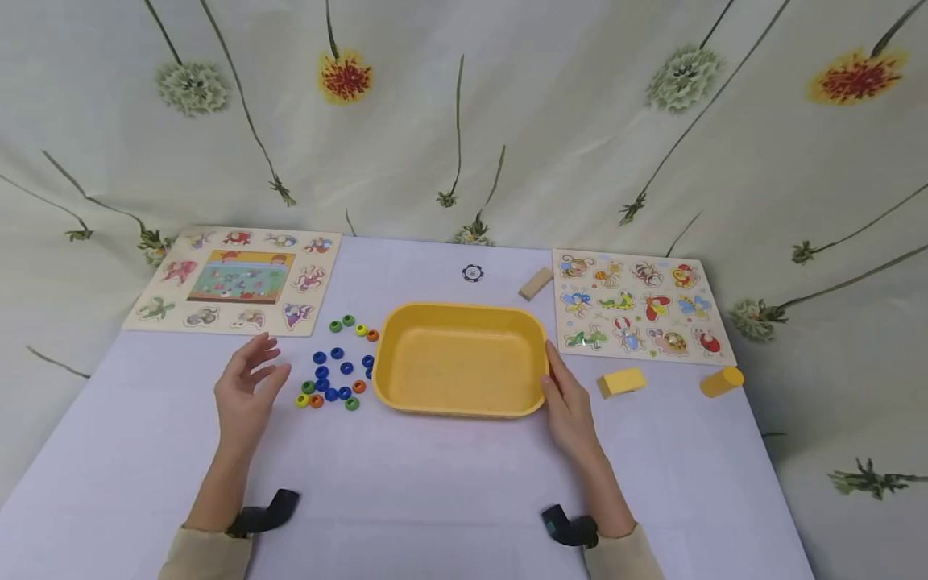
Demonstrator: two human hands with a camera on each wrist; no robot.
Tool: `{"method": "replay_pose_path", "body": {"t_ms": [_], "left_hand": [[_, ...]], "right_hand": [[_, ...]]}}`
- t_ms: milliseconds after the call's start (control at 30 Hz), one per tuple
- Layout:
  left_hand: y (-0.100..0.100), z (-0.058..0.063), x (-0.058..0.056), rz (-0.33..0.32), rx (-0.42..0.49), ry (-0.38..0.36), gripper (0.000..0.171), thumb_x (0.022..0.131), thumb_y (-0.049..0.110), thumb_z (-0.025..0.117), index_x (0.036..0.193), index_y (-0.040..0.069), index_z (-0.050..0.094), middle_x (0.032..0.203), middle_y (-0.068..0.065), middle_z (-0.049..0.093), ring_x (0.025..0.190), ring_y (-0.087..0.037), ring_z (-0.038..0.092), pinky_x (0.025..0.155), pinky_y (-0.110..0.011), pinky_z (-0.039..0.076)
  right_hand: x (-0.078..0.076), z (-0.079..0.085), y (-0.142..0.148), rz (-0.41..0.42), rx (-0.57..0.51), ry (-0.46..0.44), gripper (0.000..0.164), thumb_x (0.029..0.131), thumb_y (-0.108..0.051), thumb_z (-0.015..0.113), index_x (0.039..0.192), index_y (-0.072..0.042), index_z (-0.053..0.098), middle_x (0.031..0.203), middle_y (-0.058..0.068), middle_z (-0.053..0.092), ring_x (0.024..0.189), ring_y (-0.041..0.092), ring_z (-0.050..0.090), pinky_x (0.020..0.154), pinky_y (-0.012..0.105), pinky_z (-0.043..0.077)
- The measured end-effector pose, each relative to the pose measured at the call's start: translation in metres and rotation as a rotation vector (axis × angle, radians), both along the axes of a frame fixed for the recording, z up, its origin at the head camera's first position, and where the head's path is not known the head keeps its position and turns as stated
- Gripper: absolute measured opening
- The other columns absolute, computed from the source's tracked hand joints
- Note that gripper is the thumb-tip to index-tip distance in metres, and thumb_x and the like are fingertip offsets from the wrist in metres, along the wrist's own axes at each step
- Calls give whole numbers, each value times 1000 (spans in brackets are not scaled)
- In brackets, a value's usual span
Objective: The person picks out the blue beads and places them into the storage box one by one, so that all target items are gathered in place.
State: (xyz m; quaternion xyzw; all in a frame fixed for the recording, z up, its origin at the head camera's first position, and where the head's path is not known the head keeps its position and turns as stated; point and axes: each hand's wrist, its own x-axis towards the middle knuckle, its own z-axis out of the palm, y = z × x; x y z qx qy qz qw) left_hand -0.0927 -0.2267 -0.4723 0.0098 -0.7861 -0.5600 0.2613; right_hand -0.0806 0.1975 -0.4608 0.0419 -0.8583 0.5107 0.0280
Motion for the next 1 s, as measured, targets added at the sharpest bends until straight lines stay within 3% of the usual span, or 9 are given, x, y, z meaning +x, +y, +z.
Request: {"method": "replay_pose_path", "body": {"t_ms": [133, 233, 367, 500, 700, 1000], "left_hand": [[3, -9, -8, 2, -11, -119, 46, 80, 10, 63, 124, 10, 50, 118, -7, 54, 103, -16, 51, 84, -15, 42], [8, -8, -11, 40, -33, -228, 43, 81, 16, 64, 122, 12, 52, 113, -6, 57, 98, -18, 52, 80, -14, 42], [10, -15, -18, 89, -75, -310, 40, 81, 25, 64, 118, 14, 55, 107, -3, 59, 92, -13, 51, 77, -12, 40], [12, -18, -25, 133, -171, -363, 38, 80, 30, 64, 115, 16, 57, 103, 0, 59, 88, -10, 49, 76, -17, 38], [17, -18, -29, 145, -299, -423, 32, 80, 28, 64, 109, 14, 61, 99, -3, 56, 89, -15, 48, 75, -27, 36], [20, -13, -31, 153, -315, -458, 23, 81, 24, 62, 101, 13, 66, 95, -4, 59, 86, -17, 48, 73, -28, 35]], "right_hand": [[1, -4, -1, -18, -38, 10, 47, 95, -17, 38, 139, -27, 26, 144, -8, 26, 133, 11, 22, 100, 8, 21], [0, -6, -2, -19, -29, 14, 47, 95, -17, 38, 139, -27, 25, 144, -8, 27, 132, 11, 23, 102, 13, 22], [0, -8, -2, -20, -2, 28, 47, 96, -18, 36, 139, -29, 24, 143, -11, 26, 132, 9, 23, 102, 15, 23], [0, -10, -1, -16, -25, 45, 46, 96, -18, 35, 139, -29, 25, 143, -13, 26, 132, 6, 23, 99, 7, 21], [-1, -12, -1, -16, -36, 55, 47, 96, -16, 35, 139, -29, 25, 143, -14, 26, 131, 3, 22, 98, 6, 20], [-1, -12, -1, -13, -49, 59, 46, 96, -16, 35, 139, -29, 26, 143, -14, 26, 131, 4, 23, 98, 6, 21]]}}
